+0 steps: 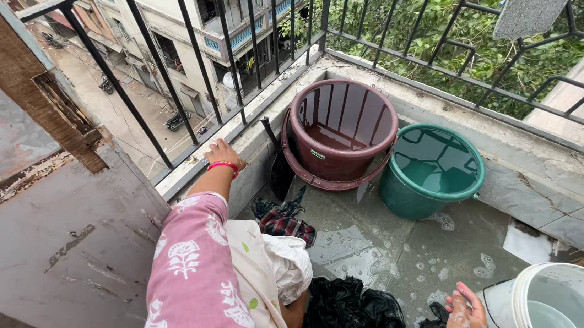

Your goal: The person washes clothes by hand using water from buckets and a brush on a balcony floor.

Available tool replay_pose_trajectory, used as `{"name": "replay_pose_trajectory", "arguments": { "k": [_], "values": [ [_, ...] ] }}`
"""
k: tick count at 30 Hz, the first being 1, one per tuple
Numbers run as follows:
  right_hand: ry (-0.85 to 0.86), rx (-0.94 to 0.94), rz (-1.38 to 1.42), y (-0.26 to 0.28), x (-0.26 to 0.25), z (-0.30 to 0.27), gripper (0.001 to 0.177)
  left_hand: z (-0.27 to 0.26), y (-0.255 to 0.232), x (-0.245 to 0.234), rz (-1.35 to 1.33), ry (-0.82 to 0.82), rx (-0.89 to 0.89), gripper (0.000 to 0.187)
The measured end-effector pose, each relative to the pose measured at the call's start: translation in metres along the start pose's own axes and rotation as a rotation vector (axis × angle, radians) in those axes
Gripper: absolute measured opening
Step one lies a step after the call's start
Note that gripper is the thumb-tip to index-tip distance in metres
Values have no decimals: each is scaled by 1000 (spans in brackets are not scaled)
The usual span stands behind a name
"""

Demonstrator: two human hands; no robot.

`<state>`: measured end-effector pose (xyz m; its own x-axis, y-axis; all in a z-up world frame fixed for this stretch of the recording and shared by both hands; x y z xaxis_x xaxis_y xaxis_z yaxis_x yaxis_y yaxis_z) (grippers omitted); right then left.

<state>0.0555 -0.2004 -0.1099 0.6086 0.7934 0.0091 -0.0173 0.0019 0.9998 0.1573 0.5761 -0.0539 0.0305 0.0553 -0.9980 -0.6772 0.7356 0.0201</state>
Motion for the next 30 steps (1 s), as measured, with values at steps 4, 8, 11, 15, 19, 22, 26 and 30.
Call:
{"name": "replay_pose_trajectory", "arguments": {
  "k": [4, 8, 11, 15, 19, 22, 26, 30],
  "values": [
    [-25, -5, -72, 1, -7, 3, 28, -12, -7, 7, -55, 11, -21, 121],
    [50, -37, 15, 10, 0, 11, 29, -33, -10, 3, -18, 156, -83, 108],
    [45, -45, 15, 11, -2, 7, 29, -49, -10, -14, 11, 236, -122, 110],
    [28, -63, 17, 14, -5, 6, 29, -61, -6, -36, 43, 285, -146, 110],
    [32, -102, 23, 13, -6, 11, 26, -61, 6, -45, -4, 290, -170, 120],
    [30, -81, 38, -2, -8, 19, 25, -51, 7, -44, 28, 220, -87, 123],
    [66, -54, 57, -33, -13, 34, 27, -36, 16, -37, 5, 135, -73, 127],
    [115, -18, 104, -49, -13, 44, 29, -23, 13, -23, 3, 105, -52, 126]
  ]
}}
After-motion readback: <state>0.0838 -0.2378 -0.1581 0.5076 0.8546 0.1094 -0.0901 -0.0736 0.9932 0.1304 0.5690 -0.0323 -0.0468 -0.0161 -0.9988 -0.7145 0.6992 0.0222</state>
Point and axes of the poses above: each hand's wrist, its own z-axis towards the middle knuckle, its own x-axis out of the palm, y = z × x, the point moved 8 cm from there along z, towards the middle knuckle, and after that the axes turned 12 degrees about -y, right-handed, at the moved point
